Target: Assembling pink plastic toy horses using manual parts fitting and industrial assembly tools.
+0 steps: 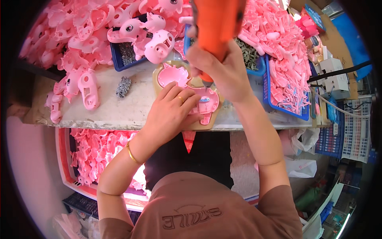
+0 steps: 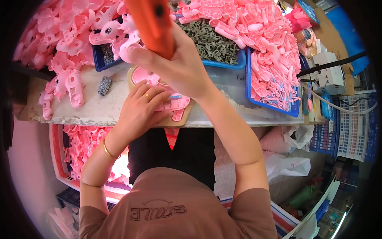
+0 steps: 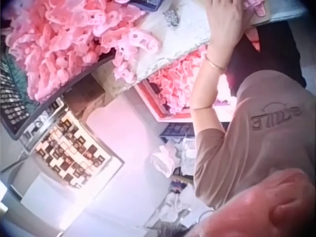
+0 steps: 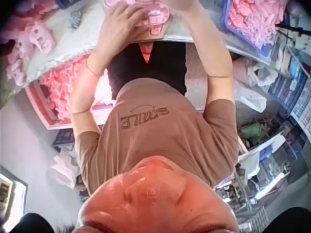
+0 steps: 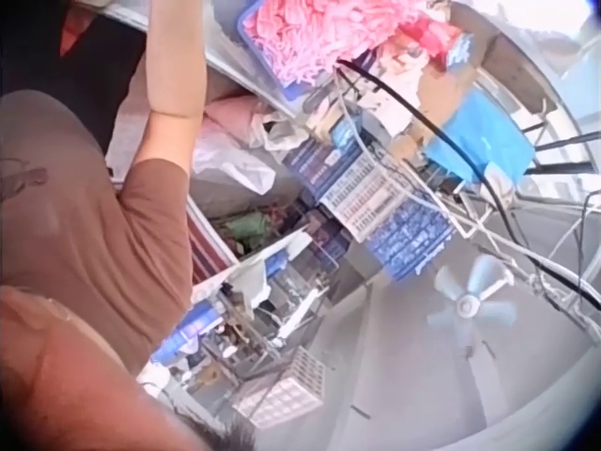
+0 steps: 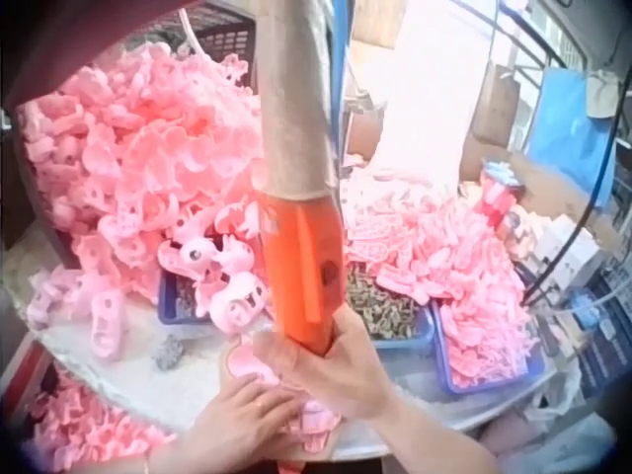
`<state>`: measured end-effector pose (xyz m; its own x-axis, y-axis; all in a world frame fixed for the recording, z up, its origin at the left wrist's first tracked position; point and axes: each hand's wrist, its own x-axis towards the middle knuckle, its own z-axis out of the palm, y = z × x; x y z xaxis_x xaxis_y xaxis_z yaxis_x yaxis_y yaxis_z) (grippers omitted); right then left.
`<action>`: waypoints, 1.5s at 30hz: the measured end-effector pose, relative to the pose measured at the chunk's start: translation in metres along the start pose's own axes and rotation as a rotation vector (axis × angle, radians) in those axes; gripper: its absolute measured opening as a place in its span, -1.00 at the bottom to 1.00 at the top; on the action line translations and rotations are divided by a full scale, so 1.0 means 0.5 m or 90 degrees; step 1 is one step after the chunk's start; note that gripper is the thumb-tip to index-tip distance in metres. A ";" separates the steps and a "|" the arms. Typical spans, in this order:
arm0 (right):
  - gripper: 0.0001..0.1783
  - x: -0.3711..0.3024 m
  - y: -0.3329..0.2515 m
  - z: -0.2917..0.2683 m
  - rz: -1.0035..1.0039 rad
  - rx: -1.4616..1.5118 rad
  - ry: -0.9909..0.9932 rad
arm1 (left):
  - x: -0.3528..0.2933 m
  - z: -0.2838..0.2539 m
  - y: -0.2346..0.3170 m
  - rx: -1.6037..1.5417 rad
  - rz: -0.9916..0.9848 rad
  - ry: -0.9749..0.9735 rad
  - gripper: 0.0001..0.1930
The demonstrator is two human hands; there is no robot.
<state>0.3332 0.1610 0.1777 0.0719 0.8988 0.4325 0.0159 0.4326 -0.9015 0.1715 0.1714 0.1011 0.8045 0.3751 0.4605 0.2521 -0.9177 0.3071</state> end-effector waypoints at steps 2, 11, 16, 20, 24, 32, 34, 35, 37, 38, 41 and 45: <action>-0.65 0.033 -0.018 0.022 -0.043 -0.027 -0.007 | -0.004 -0.015 0.007 -0.032 -0.034 0.028 -0.63; -0.49 0.061 -0.251 -0.020 -0.154 -0.373 -0.010 | -0.072 -0.028 0.000 -0.029 -0.120 0.045 -0.54; -0.50 0.247 -0.194 -0.123 -0.326 -0.247 0.210 | -0.077 -0.019 0.003 0.006 -0.126 0.008 -0.53; -0.49 0.302 -0.145 -0.102 -0.155 -0.044 0.005 | -0.099 -0.019 0.002 0.019 -0.148 -0.006 -0.51; -0.50 0.273 -0.167 -0.091 -0.151 -0.200 -0.113 | -0.090 -0.018 0.011 0.011 -0.164 0.002 -0.51; -0.46 0.141 -0.152 0.076 -0.085 0.049 0.140 | -0.087 -0.003 0.015 0.079 -0.162 -0.001 -0.54; -0.39 0.131 -0.131 0.035 -0.010 0.088 -0.001 | -0.083 -0.001 0.017 0.081 -0.164 -0.007 -0.55; -0.41 0.116 -0.147 0.047 0.075 0.060 0.051 | -0.081 0.000 0.018 0.083 -0.165 -0.013 -0.55; -0.55 0.114 -0.138 0.069 0.012 0.099 0.096 | -0.079 0.002 0.018 0.094 -0.164 -0.020 -0.56; -0.68 0.113 -0.134 0.075 -0.053 0.137 0.141 | -0.079 0.002 0.018 0.106 -0.162 -0.026 -0.57; -0.67 0.107 -0.110 0.072 -0.114 0.168 0.122 | -0.079 0.002 0.021 0.108 -0.171 -0.029 -0.58; -0.62 0.089 -0.116 0.047 0.050 0.032 0.055 | -0.081 0.004 0.023 0.111 -0.179 -0.035 -0.58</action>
<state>0.3118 0.1777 0.2496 0.1569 0.9213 0.3557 -0.0428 0.3662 -0.9296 0.1427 0.1455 0.0842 0.7172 0.6134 0.3306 0.5524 -0.7897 0.2668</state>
